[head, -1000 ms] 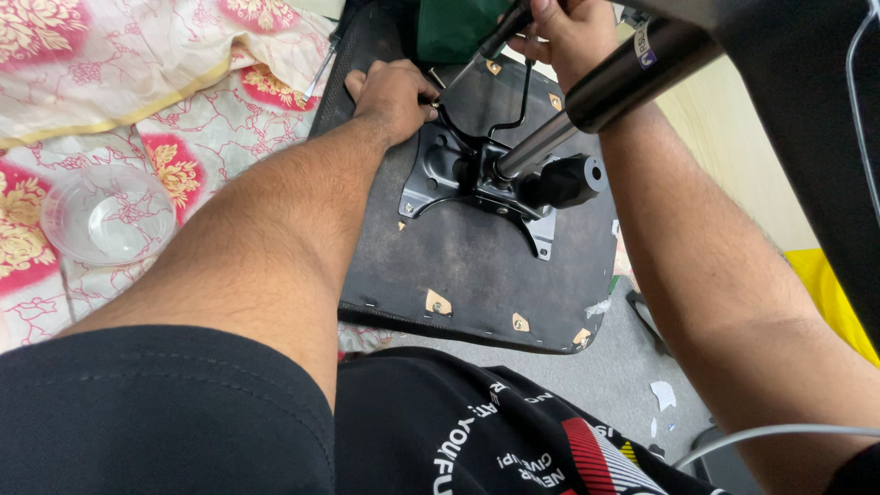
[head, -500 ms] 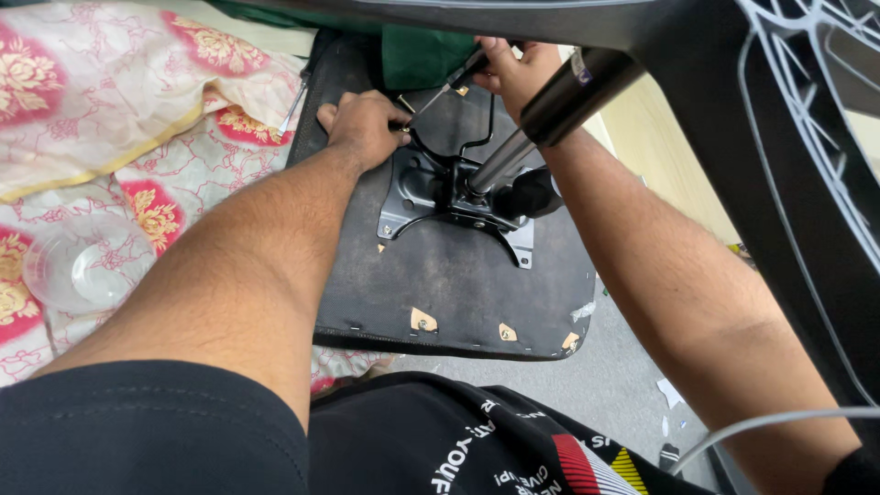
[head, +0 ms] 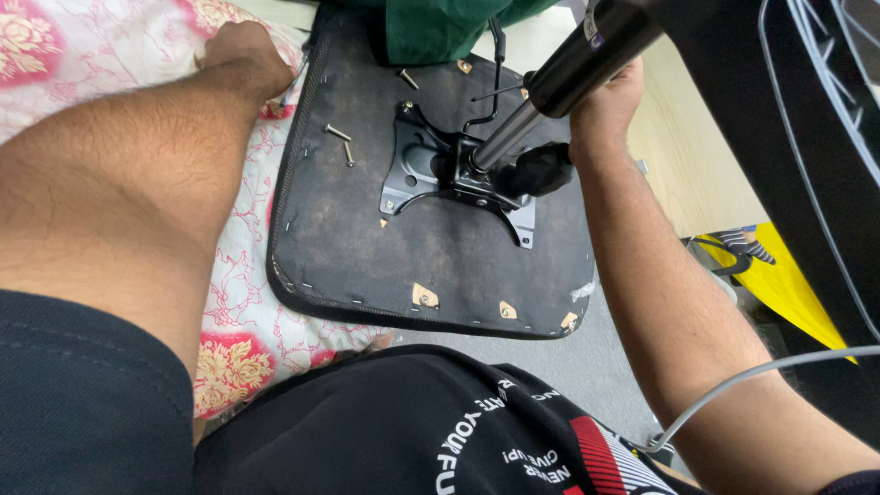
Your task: The person attaches a metal chair base to an overturned chair seat using a screwdriver. They align the base, insert screws, and tighten them to secure the base to the seat.
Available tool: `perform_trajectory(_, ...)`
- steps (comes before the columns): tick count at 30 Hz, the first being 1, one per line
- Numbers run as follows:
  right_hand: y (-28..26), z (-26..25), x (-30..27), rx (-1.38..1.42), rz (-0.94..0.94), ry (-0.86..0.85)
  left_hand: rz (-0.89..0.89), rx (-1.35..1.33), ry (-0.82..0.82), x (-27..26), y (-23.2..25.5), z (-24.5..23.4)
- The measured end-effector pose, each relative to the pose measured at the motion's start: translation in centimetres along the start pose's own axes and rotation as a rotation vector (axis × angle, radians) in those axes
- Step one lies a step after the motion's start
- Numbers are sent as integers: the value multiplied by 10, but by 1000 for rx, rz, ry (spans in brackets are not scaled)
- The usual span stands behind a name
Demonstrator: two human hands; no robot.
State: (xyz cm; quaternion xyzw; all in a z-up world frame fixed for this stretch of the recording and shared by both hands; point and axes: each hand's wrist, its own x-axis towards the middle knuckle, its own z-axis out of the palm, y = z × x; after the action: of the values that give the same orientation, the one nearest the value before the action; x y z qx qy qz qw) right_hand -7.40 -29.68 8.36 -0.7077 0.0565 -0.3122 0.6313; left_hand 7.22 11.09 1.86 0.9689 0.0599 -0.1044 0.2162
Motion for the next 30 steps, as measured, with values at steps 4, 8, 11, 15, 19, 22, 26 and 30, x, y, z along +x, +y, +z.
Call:
perform_trajectory(4,1,-24,-14,-103,247,130,35,145,-103,1,-11,19)
perform_trajectory(8,18,-43,-23,-62,410,137,131,189,-56,21,-13,44)
perform_trajectory(11,36,-54,-29,240,452,240,183,342,-201,39,-15,45)
perform_trajectory(15,56,-74,-48,298,569,541,156,364,-280,44,-20,34)
perform_trajectory(19,72,-94,-77,175,693,552,121,143,-225,25,-32,21)
perform_trajectory(22,84,-89,-91,-110,718,418,68,-107,-163,1,-42,13)
perform_trajectory(26,84,-79,-93,-607,548,224,-44,-611,-132,-46,-51,8)
perform_trajectory(30,60,-72,-88,-880,386,135,42,-626,-179,-100,-51,3)
